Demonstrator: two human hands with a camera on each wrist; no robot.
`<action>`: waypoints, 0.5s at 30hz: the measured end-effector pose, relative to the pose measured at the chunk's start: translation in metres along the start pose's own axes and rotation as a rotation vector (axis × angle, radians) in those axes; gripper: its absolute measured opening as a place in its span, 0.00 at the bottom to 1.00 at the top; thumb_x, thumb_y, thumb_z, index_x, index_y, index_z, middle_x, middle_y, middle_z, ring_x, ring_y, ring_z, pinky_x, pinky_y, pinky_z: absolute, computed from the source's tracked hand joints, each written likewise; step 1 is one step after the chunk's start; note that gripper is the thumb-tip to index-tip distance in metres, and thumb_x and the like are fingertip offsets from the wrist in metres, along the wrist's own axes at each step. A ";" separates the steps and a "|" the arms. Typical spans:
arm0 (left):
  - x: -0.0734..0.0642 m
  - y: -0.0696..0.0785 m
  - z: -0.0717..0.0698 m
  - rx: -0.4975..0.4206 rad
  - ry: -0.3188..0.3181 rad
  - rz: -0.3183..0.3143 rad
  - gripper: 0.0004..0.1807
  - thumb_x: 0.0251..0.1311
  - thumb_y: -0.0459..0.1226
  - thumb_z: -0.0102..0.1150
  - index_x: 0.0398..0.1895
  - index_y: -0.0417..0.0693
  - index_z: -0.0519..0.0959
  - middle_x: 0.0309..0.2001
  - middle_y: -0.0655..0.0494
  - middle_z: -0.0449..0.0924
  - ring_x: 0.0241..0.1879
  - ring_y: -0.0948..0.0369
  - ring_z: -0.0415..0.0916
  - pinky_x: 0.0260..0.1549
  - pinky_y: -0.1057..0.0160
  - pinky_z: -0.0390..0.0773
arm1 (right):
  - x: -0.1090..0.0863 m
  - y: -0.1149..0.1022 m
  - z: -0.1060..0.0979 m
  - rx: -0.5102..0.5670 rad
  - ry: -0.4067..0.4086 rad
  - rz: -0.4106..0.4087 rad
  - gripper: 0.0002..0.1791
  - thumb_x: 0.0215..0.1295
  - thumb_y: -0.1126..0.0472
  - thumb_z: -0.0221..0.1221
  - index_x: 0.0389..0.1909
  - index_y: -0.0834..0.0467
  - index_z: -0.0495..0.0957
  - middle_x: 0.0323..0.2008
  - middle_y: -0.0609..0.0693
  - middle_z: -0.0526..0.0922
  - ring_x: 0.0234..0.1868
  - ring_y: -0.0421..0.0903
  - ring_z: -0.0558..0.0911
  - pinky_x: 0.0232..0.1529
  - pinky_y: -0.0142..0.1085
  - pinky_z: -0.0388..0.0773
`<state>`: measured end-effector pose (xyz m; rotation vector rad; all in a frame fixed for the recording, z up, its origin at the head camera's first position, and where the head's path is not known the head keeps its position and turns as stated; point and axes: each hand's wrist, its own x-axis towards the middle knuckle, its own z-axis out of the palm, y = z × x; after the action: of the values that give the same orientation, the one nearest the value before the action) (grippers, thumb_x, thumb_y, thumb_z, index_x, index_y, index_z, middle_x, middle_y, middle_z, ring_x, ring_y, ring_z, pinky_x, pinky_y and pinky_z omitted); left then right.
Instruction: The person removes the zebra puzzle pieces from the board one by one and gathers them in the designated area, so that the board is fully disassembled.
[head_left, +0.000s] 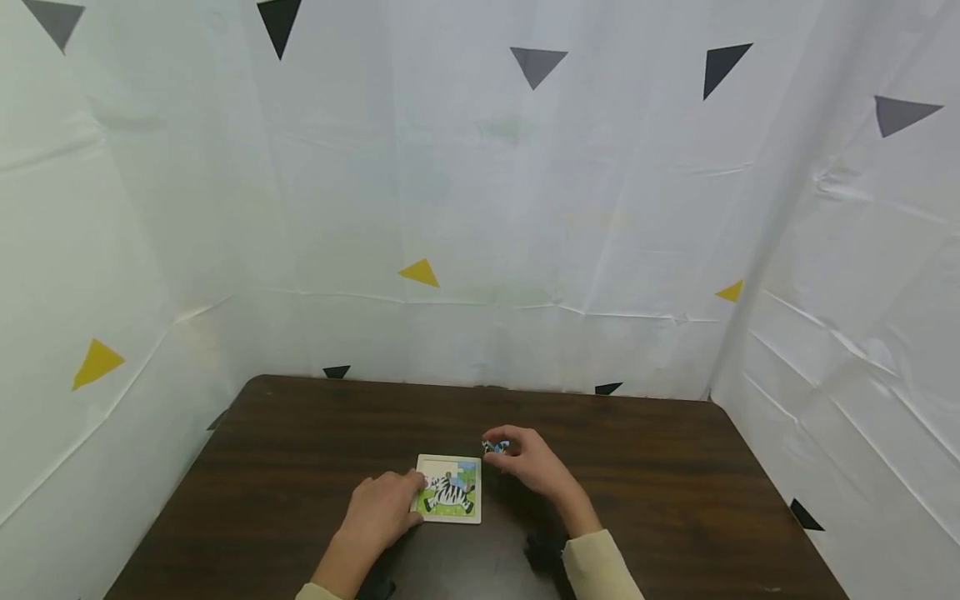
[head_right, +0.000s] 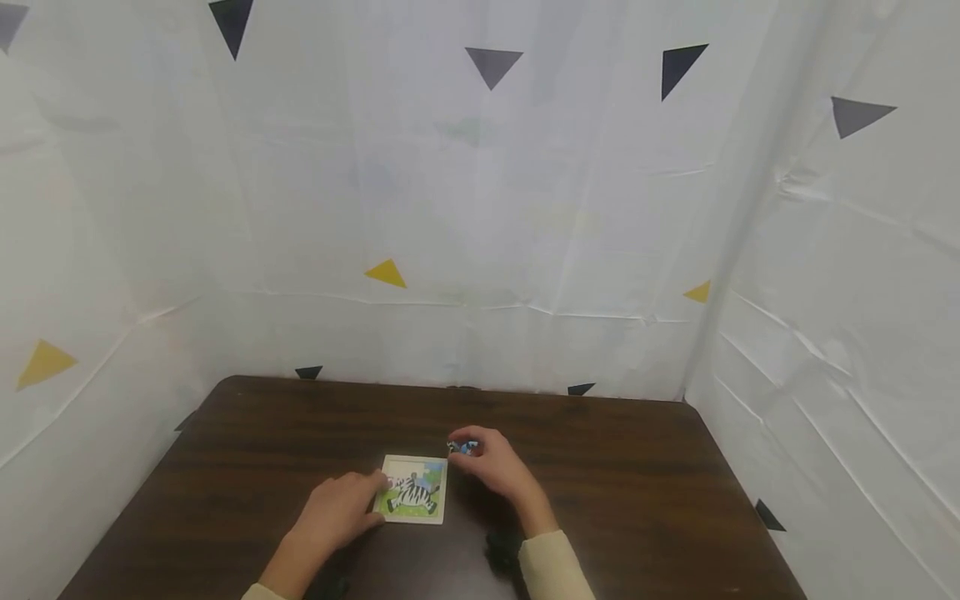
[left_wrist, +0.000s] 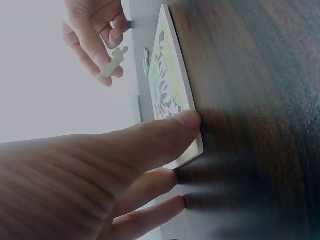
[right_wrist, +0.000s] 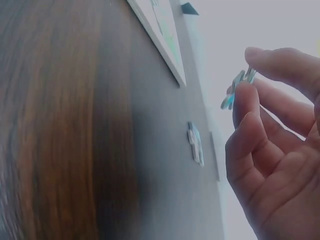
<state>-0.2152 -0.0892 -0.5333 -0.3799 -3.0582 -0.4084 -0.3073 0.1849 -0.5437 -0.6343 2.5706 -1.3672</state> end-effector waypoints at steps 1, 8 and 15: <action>0.000 0.000 0.000 -0.002 0.000 0.001 0.23 0.52 0.43 0.85 0.50 0.51 0.85 0.40 0.52 0.90 0.42 0.51 0.86 0.43 0.42 0.82 | -0.001 0.002 -0.001 -0.010 0.006 0.002 0.22 0.76 0.55 0.67 0.64 0.61 0.83 0.57 0.57 0.87 0.33 0.43 0.85 0.37 0.36 0.84; 0.001 -0.001 0.001 0.002 0.007 0.015 0.22 0.53 0.44 0.85 0.48 0.52 0.85 0.39 0.54 0.89 0.41 0.52 0.86 0.41 0.44 0.81 | -0.004 0.009 -0.015 -0.067 0.084 0.023 0.20 0.74 0.58 0.68 0.63 0.59 0.84 0.56 0.55 0.83 0.36 0.45 0.79 0.34 0.34 0.78; 0.000 -0.002 0.002 0.004 0.016 0.026 0.22 0.52 0.44 0.85 0.47 0.52 0.84 0.37 0.55 0.88 0.38 0.54 0.84 0.39 0.46 0.80 | -0.004 0.018 -0.025 -0.126 0.118 0.072 0.17 0.72 0.61 0.69 0.60 0.57 0.87 0.51 0.54 0.82 0.38 0.46 0.75 0.37 0.35 0.76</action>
<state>-0.2157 -0.0904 -0.5356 -0.4142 -3.0342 -0.4027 -0.3170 0.2143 -0.5446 -0.4874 2.7615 -1.2646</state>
